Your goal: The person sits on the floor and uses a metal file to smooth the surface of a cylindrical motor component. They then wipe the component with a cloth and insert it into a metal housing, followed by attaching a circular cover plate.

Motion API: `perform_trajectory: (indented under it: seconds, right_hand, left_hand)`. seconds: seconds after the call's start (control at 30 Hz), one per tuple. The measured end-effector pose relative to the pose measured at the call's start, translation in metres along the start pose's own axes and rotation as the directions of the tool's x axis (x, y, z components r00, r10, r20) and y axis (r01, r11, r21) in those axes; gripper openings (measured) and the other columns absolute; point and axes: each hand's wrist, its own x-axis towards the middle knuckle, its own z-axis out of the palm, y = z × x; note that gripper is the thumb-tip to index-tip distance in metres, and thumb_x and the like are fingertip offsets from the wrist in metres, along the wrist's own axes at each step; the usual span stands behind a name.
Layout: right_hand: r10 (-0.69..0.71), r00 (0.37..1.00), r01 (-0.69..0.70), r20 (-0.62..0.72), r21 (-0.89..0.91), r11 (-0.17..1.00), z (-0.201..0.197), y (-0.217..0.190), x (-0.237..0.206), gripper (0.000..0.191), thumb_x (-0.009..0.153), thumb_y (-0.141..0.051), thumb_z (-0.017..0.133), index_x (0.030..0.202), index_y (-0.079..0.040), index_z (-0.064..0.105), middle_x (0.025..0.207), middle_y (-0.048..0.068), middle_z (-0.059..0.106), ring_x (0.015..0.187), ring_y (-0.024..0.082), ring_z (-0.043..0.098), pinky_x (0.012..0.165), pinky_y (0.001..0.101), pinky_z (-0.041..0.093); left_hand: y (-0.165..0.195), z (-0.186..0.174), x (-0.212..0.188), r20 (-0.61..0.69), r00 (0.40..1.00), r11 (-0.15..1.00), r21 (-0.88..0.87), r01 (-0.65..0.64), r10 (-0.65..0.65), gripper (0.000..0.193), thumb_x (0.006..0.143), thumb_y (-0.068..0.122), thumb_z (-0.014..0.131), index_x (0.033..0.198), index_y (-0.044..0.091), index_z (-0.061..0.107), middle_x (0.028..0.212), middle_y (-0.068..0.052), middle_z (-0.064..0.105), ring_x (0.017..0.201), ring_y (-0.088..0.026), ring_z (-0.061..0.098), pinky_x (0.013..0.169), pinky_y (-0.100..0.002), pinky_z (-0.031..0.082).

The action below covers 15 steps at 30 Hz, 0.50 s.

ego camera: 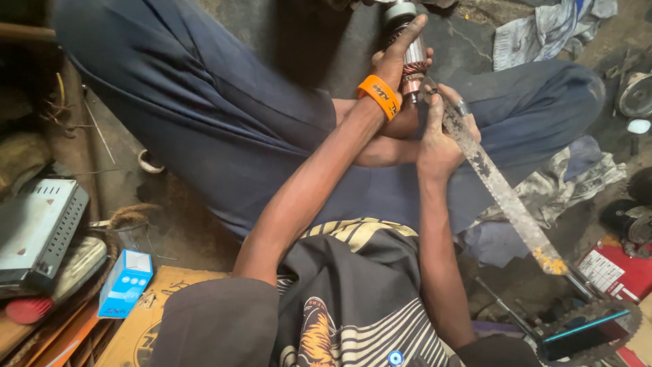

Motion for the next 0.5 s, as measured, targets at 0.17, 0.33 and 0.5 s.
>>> perform_trajectory:
  seconds: [0.17, 0.33, 0.5]
  right_hand:
    - [-0.013, 1.000, 0.013, -0.024, -0.036, 0.999, 0.0078, 0.0000, 0.0007, 0.017, 0.103, -0.002, 0.071, 0.119, 0.006, 0.070, 0.109, 0.014, 0.076, 0.099, 0.016, 0.072, 0.089, 0.0286, 0.059]
    - [-0.064, 0.997, 0.059, -0.034, -0.130, 0.990, 0.0066, 0.0010, 0.0006, 0.016, 0.105, -0.002, 0.071, 0.119, 0.005, 0.071, 0.108, 0.013, 0.077, 0.098, 0.016, 0.073, 0.089, 0.0299, 0.059]
    - [-0.012, 0.999, 0.009, -0.041, -0.057, 0.998, 0.0024, 0.0005, -0.0025, 0.016, 0.106, -0.004, 0.069, 0.119, 0.005, 0.070, 0.109, 0.012, 0.076, 0.099, 0.015, 0.073, 0.091, 0.0289, 0.059]
  left_hand:
    - [-0.0001, -0.0023, -0.0024, -0.013, 1.000, 1.000, 0.019, -0.012, 0.012, 0.066, 0.068, 0.045, 0.089, 0.105, -0.002, 0.063, 0.079, -0.018, 0.074, 0.060, -0.020, 0.073, 0.048, -0.033, 0.063]
    - [0.0006, 0.0007, -0.0054, 0.000, 1.000, 1.000, 0.021, -0.002, 0.002, 0.062, 0.069, 0.045, 0.086, 0.104, 0.000, 0.063, 0.078, -0.017, 0.074, 0.060, -0.020, 0.073, 0.045, -0.034, 0.061]
    - [-0.0013, 0.0035, -0.0012, -0.012, 1.000, 1.000, -0.016, -0.018, 0.018, 0.060, 0.070, 0.042, 0.087, 0.105, -0.001, 0.062, 0.077, -0.018, 0.073, 0.054, -0.021, 0.069, 0.043, -0.033, 0.058]
